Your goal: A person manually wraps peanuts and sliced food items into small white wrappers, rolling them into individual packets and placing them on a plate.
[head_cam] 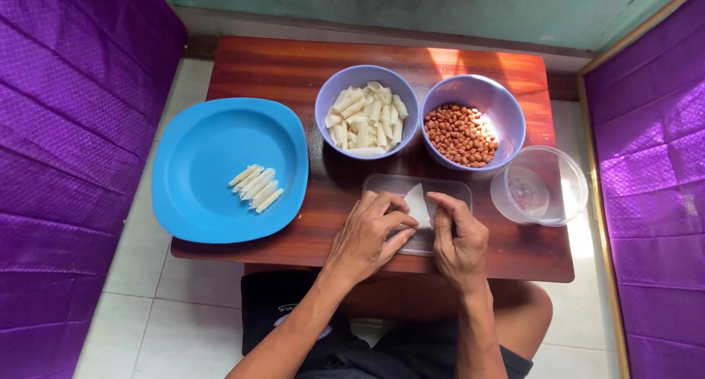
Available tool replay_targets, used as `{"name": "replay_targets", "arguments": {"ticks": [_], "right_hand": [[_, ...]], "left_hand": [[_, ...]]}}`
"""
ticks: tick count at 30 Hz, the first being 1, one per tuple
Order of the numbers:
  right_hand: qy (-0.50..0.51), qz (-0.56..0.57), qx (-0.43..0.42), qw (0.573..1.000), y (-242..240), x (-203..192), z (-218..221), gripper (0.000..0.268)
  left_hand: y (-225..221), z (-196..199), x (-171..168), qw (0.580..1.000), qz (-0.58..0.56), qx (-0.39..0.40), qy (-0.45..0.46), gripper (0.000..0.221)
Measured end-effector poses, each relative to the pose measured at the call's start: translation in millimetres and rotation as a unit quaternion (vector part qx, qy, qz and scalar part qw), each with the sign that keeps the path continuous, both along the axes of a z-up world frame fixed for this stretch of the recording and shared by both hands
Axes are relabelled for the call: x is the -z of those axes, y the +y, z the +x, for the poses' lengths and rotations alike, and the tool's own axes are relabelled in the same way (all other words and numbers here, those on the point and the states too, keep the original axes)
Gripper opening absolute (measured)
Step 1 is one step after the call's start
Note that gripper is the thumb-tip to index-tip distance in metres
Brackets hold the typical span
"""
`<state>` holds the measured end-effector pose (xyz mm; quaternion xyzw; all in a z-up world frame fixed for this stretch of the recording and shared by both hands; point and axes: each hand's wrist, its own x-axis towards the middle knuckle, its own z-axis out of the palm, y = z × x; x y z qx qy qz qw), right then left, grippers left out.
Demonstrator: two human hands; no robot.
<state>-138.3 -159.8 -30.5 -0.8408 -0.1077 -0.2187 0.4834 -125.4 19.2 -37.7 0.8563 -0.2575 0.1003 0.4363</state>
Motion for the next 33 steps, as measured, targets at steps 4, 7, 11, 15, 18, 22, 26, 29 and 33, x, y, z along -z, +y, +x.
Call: {"name": "replay_targets", "arguments": {"ticks": [4,7,11,15,18,22,26,29,33], "right_hand": [[0.001,-0.031,-0.007,1.0,2,6,2,0.025],[0.004,-0.045,-0.003,0.999,7,-2,-1,0.023],[0.0,-0.074,0.011,0.997,9,-3,-2,0.022],[0.014,-0.054,0.01,0.998,5,0,-3,0.023],[0.016,-0.024,0.0,1.0,4,-1,-5,0.025],[0.008,-0.004,-0.006,1.0,2,1,0,0.027],[-0.008,-0.01,-0.007,1.0,3,-2,-1,0.026],[-0.021,-0.002,-0.006,1.0,3,-2,1,0.022],[-0.035,-0.01,-0.009,0.999,-4,8,4,0.013]], "left_hand": [[1,1,7,1.0,-0.003,-0.002,-0.001,0.008],[2,0,8,1.0,-0.012,-0.001,0.0,0.008],[2,2,10,1.0,-0.01,0.009,-0.002,0.008],[2,1,5,1.0,-0.013,0.012,-0.003,0.008],[0,-1,7,1.0,-0.021,0.002,0.005,0.007],[0,0,10,1.0,-0.025,-0.006,0.016,0.006],[1,-2,10,0.999,-0.029,-0.005,0.015,0.007],[2,-2,4,0.999,-0.033,0.001,0.02,0.01],[2,0,4,0.999,-0.04,-0.002,0.033,0.016]]}}
